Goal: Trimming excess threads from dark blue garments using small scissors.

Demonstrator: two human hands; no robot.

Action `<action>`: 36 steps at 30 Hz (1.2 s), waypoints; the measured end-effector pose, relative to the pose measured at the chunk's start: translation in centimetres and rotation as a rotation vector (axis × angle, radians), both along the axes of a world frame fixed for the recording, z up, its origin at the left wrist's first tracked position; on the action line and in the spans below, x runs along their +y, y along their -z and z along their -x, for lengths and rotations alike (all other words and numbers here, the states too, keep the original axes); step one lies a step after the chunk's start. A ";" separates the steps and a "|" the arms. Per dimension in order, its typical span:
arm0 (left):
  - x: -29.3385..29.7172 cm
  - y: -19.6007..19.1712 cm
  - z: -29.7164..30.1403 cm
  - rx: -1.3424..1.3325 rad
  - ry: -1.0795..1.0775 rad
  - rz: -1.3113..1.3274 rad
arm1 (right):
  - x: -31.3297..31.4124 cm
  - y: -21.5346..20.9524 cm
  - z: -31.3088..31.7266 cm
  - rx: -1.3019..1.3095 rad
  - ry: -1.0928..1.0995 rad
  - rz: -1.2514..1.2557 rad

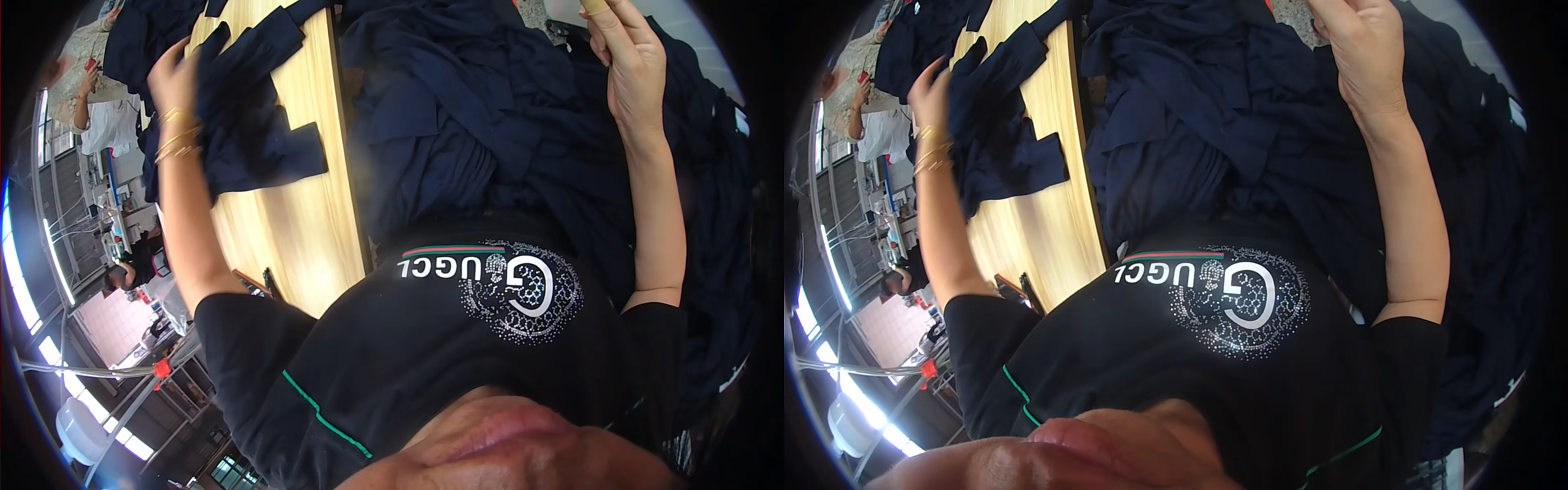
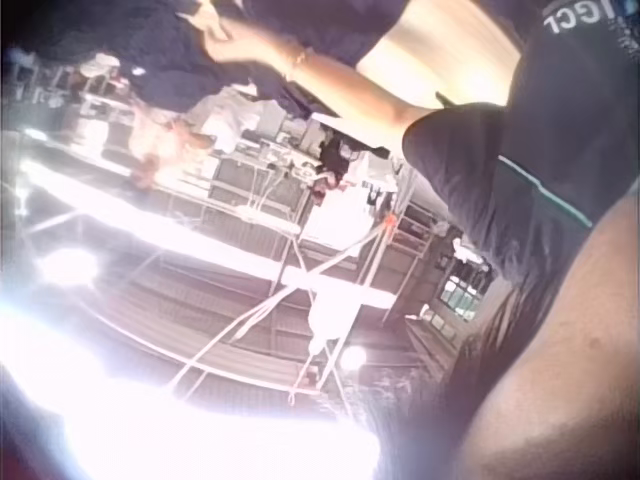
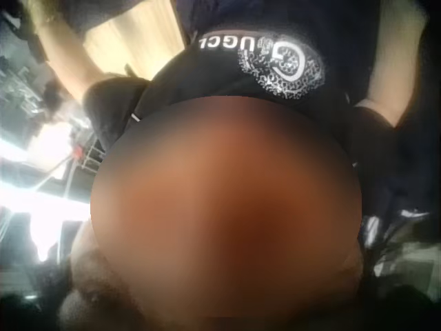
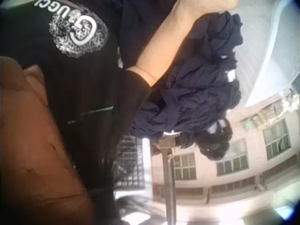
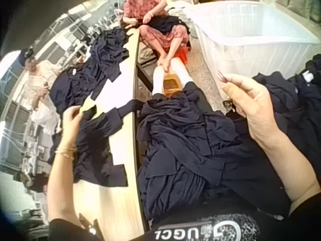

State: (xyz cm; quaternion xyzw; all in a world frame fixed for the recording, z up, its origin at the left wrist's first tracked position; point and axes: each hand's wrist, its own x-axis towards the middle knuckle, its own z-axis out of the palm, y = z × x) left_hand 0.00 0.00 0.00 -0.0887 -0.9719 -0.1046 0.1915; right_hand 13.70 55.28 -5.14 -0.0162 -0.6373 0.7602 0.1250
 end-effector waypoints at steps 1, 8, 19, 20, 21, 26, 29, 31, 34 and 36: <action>1.8 3.9 1.5 0.205 0.208 0.168 | 0.0 0.0 0.2 -0.002 -0.002 -0.020; 22.7 19.5 6.6 -0.365 0.481 -0.044 | 0.6 0.4 0.4 -0.029 0.032 -0.073; 31.4 13.2 4.1 -0.471 0.148 0.070 | 1.6 0.6 1.2 0.126 0.008 -0.012; 32.0 12.3 2.3 -0.323 0.263 -0.029 | 1.5 0.4 1.1 0.119 0.019 -0.005; 32.2 11.2 0.5 -0.169 0.361 -0.123 | 1.4 0.1 1.3 0.114 0.018 0.006; 36.4 4.8 -11.0 -0.081 0.633 -0.164 | 2.6 -0.4 1.9 0.065 0.042 0.051; 37.5 7.2 -16.0 -0.074 0.771 -0.127 | 2.0 0.0 1.6 0.042 0.030 0.047; 37.4 8.6 -17.3 -0.146 0.793 -0.098 | 1.5 -0.2 1.5 0.038 0.031 0.020; 36.3 9.2 -16.7 -0.193 0.787 -0.035 | 1.5 0.2 1.8 0.058 0.017 0.056; 35.0 6.5 -13.9 -0.262 0.725 -0.139 | 1.9 0.6 2.1 0.071 0.011 0.108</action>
